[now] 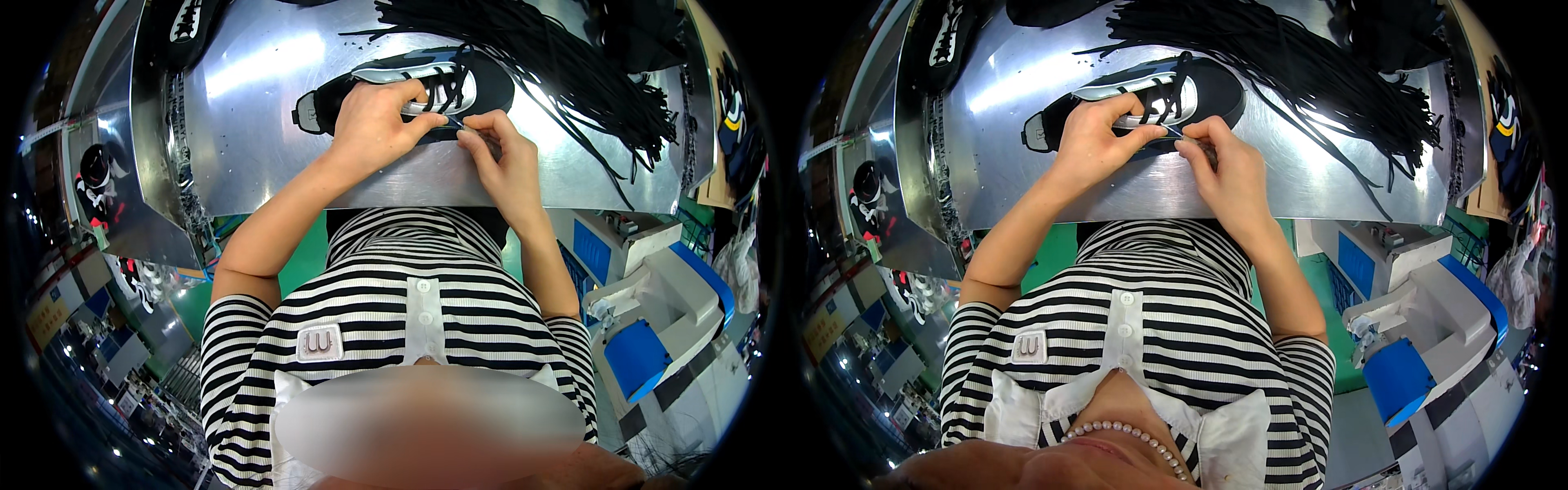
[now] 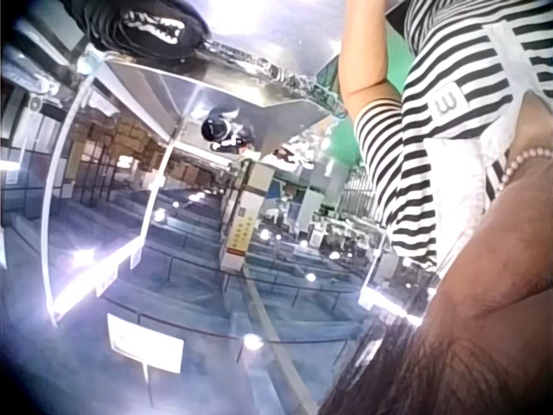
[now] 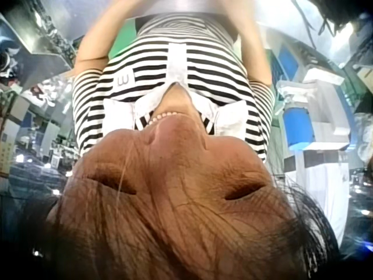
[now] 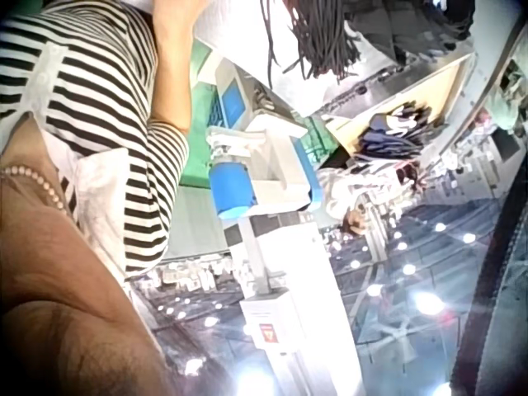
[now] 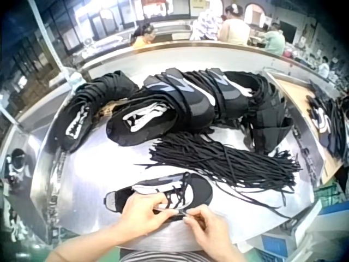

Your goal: The person laces a shoe on a workstation, pulling laces through eyelets and checking the fit by lifting the shoe.

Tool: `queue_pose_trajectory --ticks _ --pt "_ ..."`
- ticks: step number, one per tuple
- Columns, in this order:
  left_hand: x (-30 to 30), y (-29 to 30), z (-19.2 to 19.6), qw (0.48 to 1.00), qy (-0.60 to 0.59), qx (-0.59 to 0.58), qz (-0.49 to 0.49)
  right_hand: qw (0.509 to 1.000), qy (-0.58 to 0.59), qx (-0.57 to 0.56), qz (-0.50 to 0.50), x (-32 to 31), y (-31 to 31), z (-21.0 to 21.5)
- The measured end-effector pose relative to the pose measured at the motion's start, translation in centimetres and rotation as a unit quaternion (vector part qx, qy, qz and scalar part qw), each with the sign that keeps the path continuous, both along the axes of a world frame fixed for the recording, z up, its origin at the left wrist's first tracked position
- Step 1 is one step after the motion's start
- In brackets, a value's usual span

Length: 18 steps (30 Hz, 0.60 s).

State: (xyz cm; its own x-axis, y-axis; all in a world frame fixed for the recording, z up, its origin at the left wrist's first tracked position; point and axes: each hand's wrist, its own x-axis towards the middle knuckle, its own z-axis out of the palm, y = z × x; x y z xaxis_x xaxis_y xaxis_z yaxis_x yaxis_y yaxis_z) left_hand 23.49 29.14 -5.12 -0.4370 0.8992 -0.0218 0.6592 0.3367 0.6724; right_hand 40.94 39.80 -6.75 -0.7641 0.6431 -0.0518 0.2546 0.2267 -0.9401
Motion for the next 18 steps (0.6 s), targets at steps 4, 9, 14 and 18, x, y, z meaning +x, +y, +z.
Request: queue_pose_trajectory --ticks 4,9,14,18 --pt "0.0 -0.3 -0.1 0.998 0.003 0.035 -0.054 0.999 -0.013 -0.023 0.020 -0.1 0.1 0.1" --pt "1.5 -1.0 -0.8 0.990 0.022 0.099 -0.095 0.998 -0.001 -0.063 -0.022 -1.1 -1.7 -1.2" --pt "1.6 -2.5 -1.2 0.985 0.106 0.115 -0.072 0.997 -0.036 -0.030 0.055 1.5 -0.1 -0.6" --pt "1.5 -2.6 -0.5 0.981 0.132 0.112 -0.082 1.000 -0.005 -0.005 -0.013 2.9 3.0 3.2"
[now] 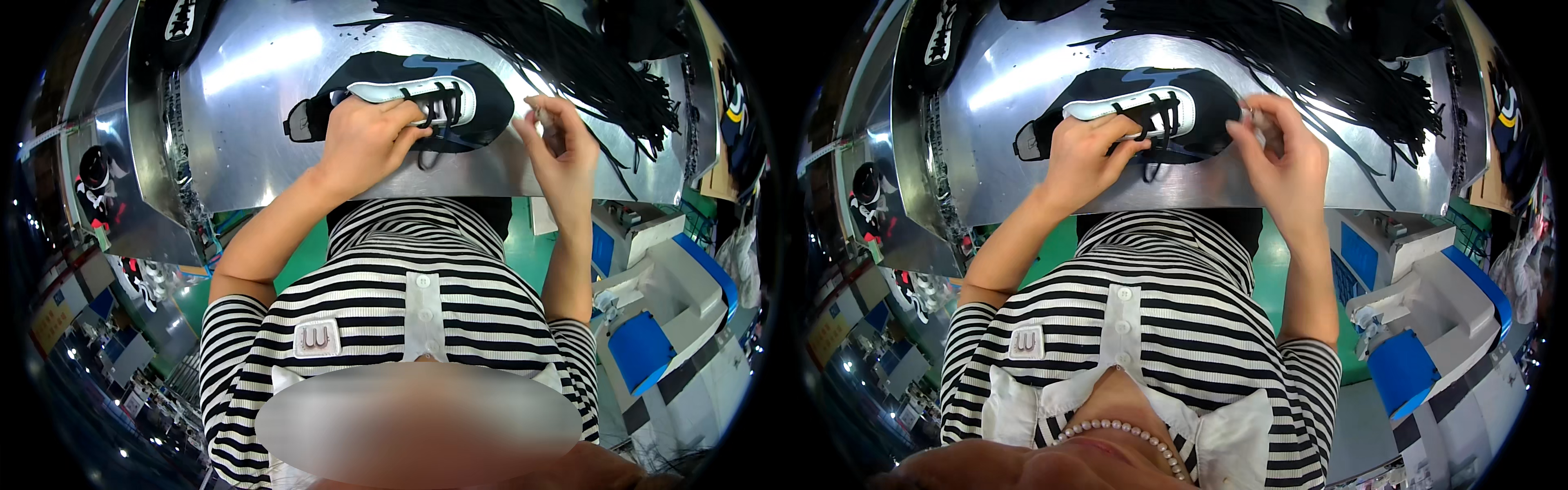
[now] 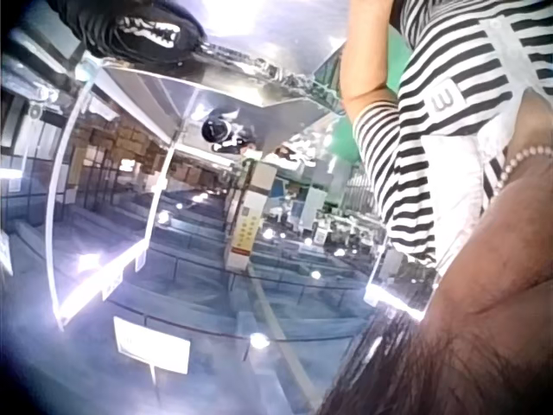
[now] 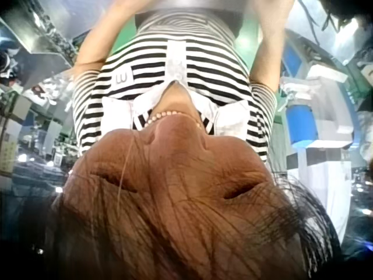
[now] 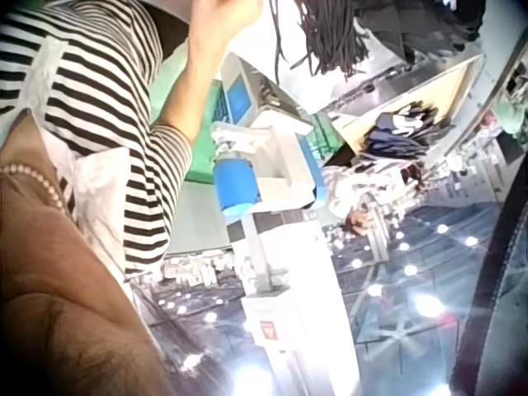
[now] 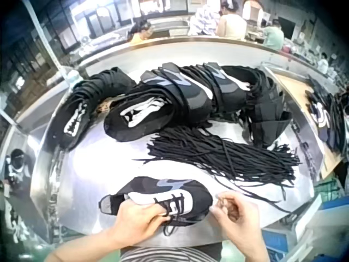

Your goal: The person laces a shoe on a workstation, pulling laces through eyelets and checking the fit by lifting the shoe.

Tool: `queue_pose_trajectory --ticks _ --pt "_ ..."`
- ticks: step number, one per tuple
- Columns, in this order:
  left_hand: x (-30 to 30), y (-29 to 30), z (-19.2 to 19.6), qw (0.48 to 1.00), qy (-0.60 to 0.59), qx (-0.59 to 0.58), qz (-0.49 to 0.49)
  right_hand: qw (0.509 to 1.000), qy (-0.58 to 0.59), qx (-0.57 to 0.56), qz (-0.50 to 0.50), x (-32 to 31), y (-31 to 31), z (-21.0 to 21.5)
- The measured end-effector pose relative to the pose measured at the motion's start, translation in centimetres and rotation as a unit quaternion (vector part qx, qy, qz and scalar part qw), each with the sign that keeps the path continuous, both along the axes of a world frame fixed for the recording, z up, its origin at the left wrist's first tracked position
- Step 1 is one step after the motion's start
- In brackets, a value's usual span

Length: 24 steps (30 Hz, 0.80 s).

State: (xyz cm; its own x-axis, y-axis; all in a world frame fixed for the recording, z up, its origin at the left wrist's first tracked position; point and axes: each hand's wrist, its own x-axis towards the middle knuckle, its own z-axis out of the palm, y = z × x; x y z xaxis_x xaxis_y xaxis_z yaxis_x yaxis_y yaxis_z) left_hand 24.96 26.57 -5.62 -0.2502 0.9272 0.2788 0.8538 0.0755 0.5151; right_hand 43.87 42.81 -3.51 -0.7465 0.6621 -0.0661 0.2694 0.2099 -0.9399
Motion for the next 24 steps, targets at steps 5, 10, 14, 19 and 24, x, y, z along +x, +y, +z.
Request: queue_pose_trajectory --ticks 5,10,14,19,24 --pt "0.2 0.1 0.7 0.998 0.055 0.006 -0.004 0.911 -0.054 0.365 0.182 -5.4 -1.5 0.1" --pt "0.5 -0.1 0.3 0.995 0.092 0.042 -0.005 0.946 -0.093 0.262 0.170 -5.5 -1.8 -0.6" --pt "0.5 -0.2 0.1 0.994 0.103 0.035 -0.027 0.984 -0.075 0.034 0.160 -6.1 -0.4 -1.1" --pt "0.0 0.2 0.6 0.995 0.081 0.025 -0.058 0.989 0.104 -0.061 0.085 -6.7 0.5 -1.3" --pt "0.1 0.0 0.5 0.995 0.073 -0.002 -0.062 0.941 0.319 -0.087 -0.064 -6.0 6.6 7.1"
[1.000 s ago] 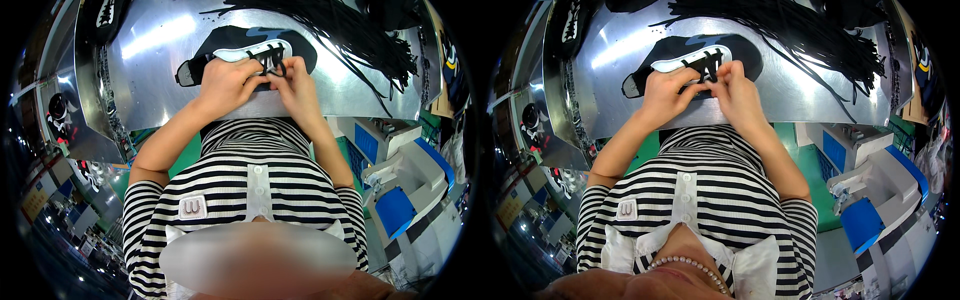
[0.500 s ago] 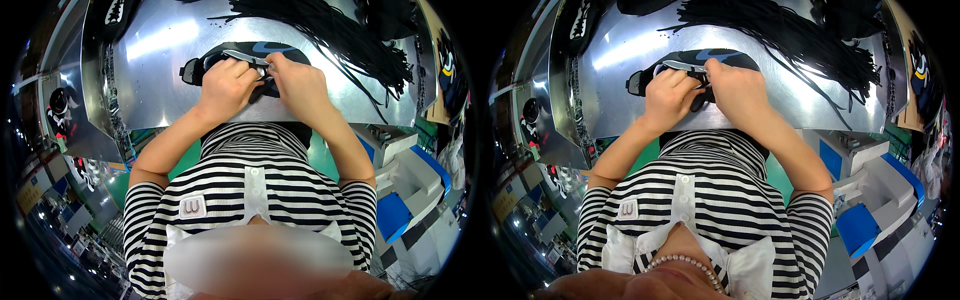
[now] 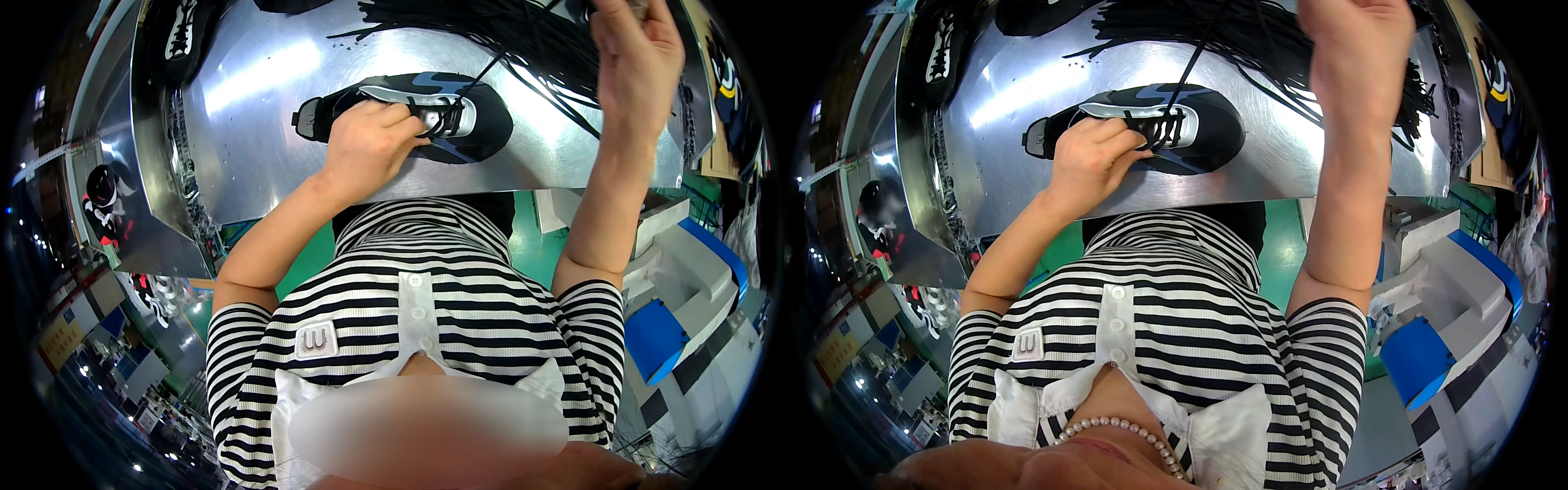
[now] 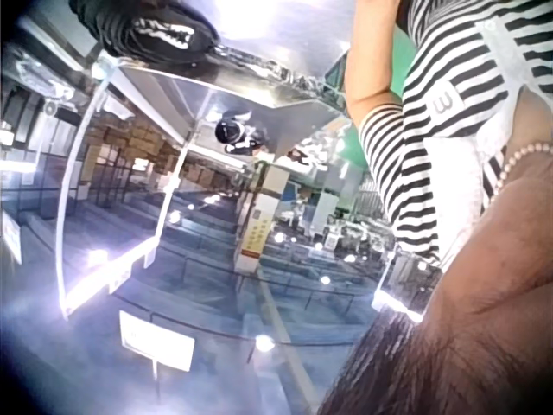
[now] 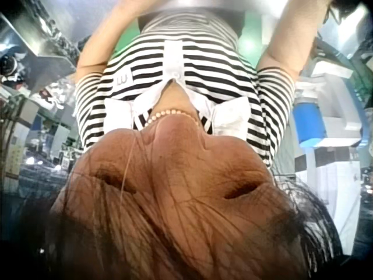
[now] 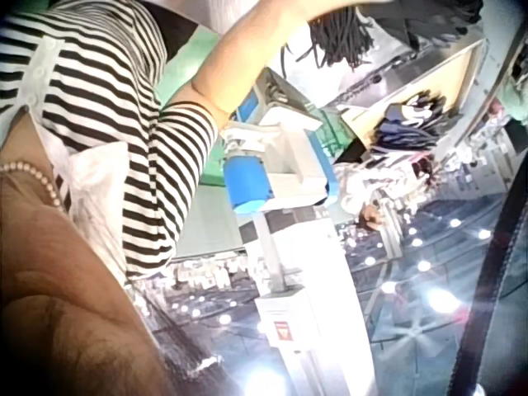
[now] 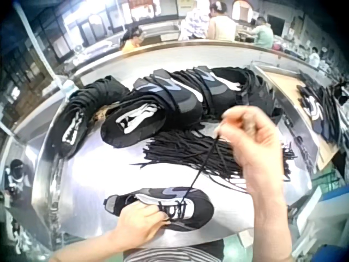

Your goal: The person laces a shoe on a workstation, pulling laces through eyelets and checking the fit by lifting the shoe.

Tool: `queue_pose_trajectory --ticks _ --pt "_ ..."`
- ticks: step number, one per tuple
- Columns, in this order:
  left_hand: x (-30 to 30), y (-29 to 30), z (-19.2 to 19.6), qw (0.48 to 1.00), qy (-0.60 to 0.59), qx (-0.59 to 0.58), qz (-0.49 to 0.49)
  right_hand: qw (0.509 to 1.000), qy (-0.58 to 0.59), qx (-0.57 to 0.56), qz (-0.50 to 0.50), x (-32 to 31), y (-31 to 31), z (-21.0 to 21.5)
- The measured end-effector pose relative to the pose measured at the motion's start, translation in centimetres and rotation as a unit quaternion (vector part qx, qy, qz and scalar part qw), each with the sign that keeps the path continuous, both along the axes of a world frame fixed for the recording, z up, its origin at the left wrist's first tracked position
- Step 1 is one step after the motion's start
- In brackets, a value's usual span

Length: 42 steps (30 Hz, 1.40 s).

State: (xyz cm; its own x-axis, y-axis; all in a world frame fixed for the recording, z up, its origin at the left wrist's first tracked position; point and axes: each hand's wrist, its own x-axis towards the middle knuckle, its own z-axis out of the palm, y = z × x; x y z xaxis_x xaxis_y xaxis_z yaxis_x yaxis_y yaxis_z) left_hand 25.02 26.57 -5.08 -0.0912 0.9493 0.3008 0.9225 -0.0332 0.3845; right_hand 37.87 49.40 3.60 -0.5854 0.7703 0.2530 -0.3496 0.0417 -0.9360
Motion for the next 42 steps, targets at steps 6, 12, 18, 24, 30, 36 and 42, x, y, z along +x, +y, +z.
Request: queue_pose_trajectory --ticks 6,12,18,24,30,36,42 --pt "-0.4 0.5 0.2 0.999 -0.036 -0.005 -0.029 0.998 -0.053 0.009 -0.019 1.5 1.9 -3.2" --pt "-0.8 0.3 1.1 0.932 -0.337 -0.037 0.130 0.975 -0.149 -0.041 0.158 -0.2 -5.7 -10.5" --pt "-1.4 0.7 -0.8 0.923 -0.327 0.010 0.203 0.967 -0.184 -0.057 0.167 -1.0 -7.2 -11.0" --pt "-0.2 0.9 -0.1 0.920 -0.317 -0.013 0.231 0.959 -0.225 0.067 0.159 -1.9 -7.1 -10.1" --pt "-0.1 0.8 -0.3 0.931 -0.288 0.039 0.222 0.957 -0.230 0.083 0.155 -1.2 -7.1 -9.6" --pt "-0.1 0.8 -0.8 0.922 -0.317 0.035 0.221 0.942 -0.275 0.123 0.148 1.1 -8.1 -9.4" --pt "0.0 0.8 -0.7 0.910 -0.336 0.028 0.240 0.920 -0.306 0.196 0.146 0.8 -8.0 -9.4"
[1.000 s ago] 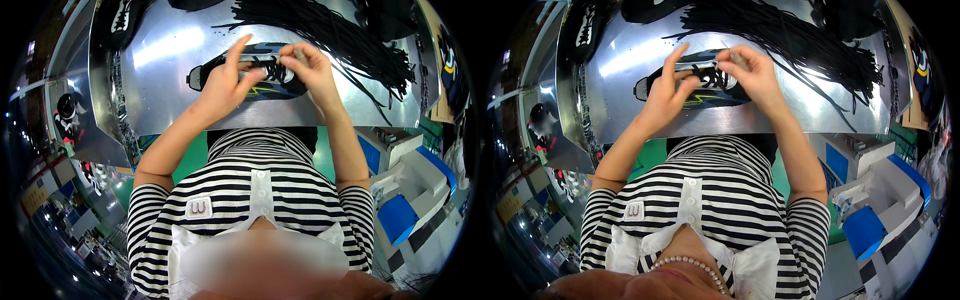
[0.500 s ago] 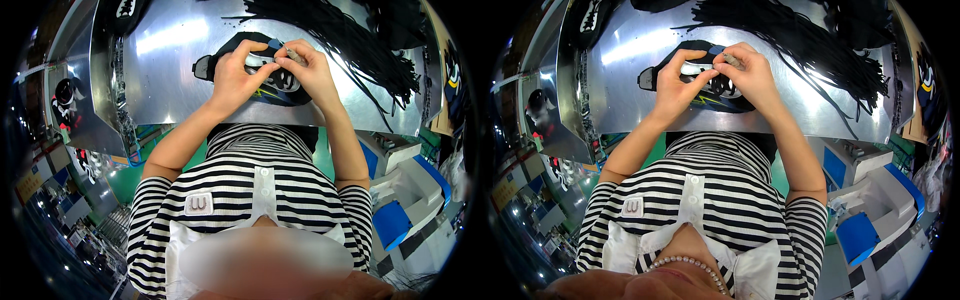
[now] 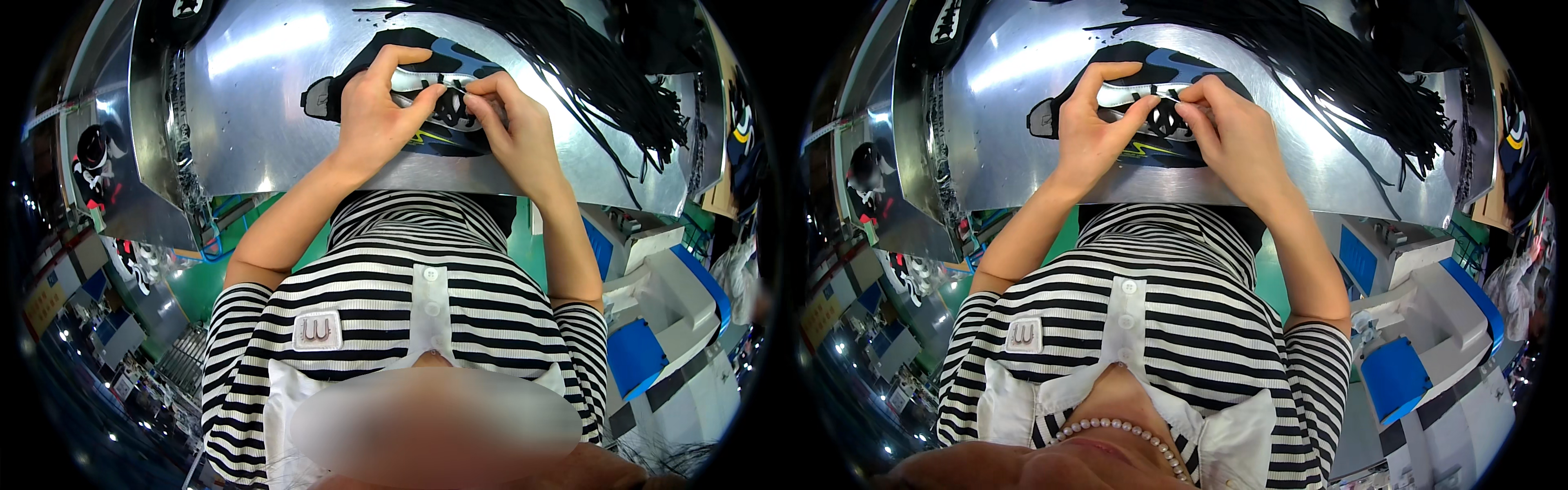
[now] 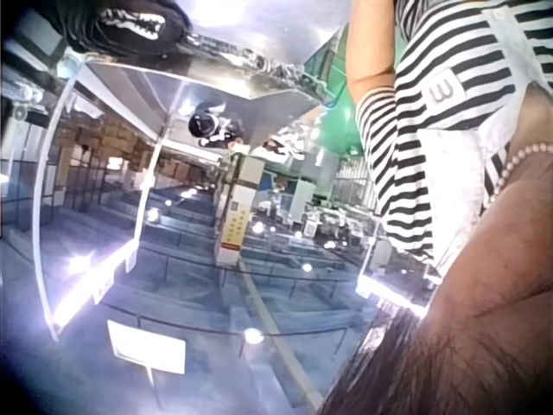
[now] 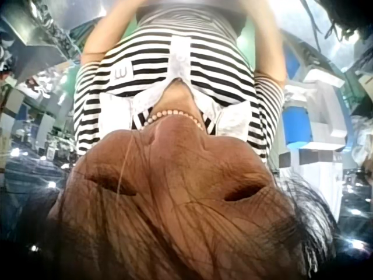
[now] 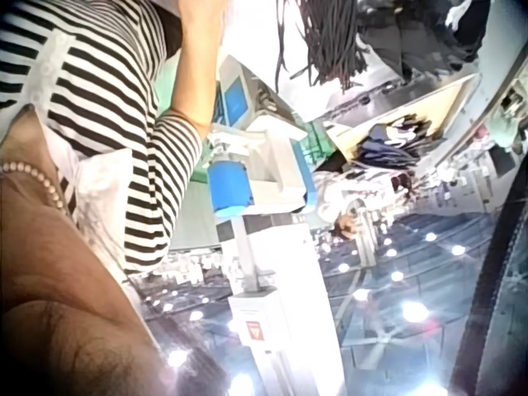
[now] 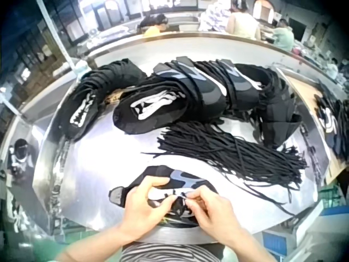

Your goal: The person laces a shoe on a workstation, pulling laces through eyelets and checking the fit by lifting the shoe.

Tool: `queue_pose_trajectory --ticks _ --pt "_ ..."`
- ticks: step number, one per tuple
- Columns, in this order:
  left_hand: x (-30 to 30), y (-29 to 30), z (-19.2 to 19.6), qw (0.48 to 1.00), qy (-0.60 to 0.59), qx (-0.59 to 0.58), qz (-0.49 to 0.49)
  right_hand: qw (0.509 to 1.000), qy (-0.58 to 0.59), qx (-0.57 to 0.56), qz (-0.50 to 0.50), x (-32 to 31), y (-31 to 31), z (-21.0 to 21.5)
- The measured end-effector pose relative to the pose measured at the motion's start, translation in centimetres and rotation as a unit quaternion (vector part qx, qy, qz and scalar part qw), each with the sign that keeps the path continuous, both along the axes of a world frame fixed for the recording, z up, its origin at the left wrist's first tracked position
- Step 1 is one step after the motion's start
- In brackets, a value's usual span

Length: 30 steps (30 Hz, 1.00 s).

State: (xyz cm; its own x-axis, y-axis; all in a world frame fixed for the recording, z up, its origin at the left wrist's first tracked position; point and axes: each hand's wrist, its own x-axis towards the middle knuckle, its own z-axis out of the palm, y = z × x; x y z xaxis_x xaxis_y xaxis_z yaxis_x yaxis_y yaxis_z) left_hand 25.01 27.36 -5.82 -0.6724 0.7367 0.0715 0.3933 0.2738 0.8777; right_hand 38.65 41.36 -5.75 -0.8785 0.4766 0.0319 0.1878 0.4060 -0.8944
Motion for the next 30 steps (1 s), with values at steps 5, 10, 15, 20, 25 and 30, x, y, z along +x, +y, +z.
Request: queue_pose_trajectory --ticks 5,10,15,20,25,30 --pt "0.2 -0.1 0.4 0.999 -0.014 0.010 -0.030 0.996 -0.019 0.087 0.027 -0.6 0.3 0.8" --pt "0.5 -0.8 0.6 0.994 0.056 0.032 -0.084 0.980 -0.027 0.187 0.067 -2.2 0.1 2.1" --pt "0.7 -0.8 -0.2 0.995 -0.010 0.069 -0.068 0.970 -0.026 0.228 0.079 -3.1 -0.8 0.8" --pt "-0.9 -1.0 0.1 0.987 -0.151 0.001 -0.045 0.976 -0.058 0.198 0.072 -1.1 1.8 1.9" --pt "-0.5 0.0 0.0 0.983 -0.175 0.059 -0.014 0.994 0.050 -0.025 -0.098 -0.6 1.1 -2.2" --pt "-1.3 -0.5 0.1 0.990 -0.132 -0.027 -0.041 0.966 0.090 0.132 -0.202 -1.4 -0.8 -3.7"
